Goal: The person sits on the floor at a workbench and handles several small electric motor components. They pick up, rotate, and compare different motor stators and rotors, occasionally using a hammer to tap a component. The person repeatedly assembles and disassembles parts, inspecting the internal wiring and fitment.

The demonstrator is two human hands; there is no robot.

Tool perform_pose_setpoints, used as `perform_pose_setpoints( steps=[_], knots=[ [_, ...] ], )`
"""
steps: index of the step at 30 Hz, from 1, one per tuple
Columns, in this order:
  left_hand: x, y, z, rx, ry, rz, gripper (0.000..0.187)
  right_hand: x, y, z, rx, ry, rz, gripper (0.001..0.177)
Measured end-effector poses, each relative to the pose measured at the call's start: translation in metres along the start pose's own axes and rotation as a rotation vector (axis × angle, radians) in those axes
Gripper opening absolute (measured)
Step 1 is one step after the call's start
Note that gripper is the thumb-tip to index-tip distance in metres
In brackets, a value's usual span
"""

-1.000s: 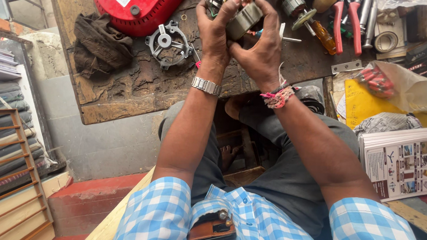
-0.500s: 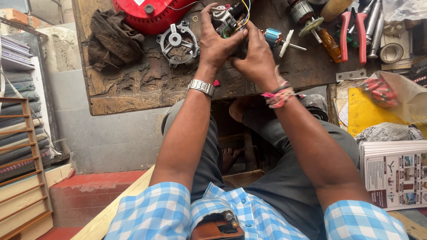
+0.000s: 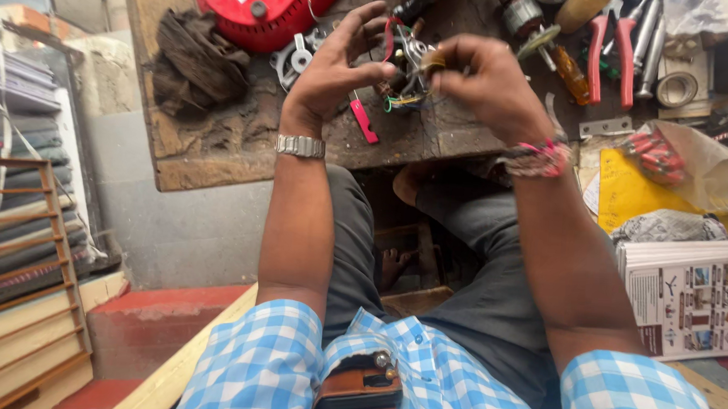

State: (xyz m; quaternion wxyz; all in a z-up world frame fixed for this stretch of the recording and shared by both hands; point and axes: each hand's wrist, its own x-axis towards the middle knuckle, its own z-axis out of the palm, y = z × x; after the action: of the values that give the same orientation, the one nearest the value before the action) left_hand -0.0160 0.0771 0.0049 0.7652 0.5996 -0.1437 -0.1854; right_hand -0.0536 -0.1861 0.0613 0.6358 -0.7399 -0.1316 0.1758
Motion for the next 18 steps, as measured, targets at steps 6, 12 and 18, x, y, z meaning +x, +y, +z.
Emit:
perform_pose_setpoints(
  steps=[6,12,18],
  knots=[
    [0.018,-0.026,-0.016,0.086,0.427,-0.139,0.060,-0.033,-0.015,0.012,-0.654,-0.611,-0.106,0.046],
    [0.018,-0.015,-0.012,0.403,0.744,-0.092,0.053,-0.031,-0.011,0.016,-0.595,-0.589,-0.032,0.059],
    [0.005,0.018,0.003,0.909,1.066,0.374,0.026,-0.031,0.000,-0.021,-0.252,0.240,-0.251,0.021]
  ],
)
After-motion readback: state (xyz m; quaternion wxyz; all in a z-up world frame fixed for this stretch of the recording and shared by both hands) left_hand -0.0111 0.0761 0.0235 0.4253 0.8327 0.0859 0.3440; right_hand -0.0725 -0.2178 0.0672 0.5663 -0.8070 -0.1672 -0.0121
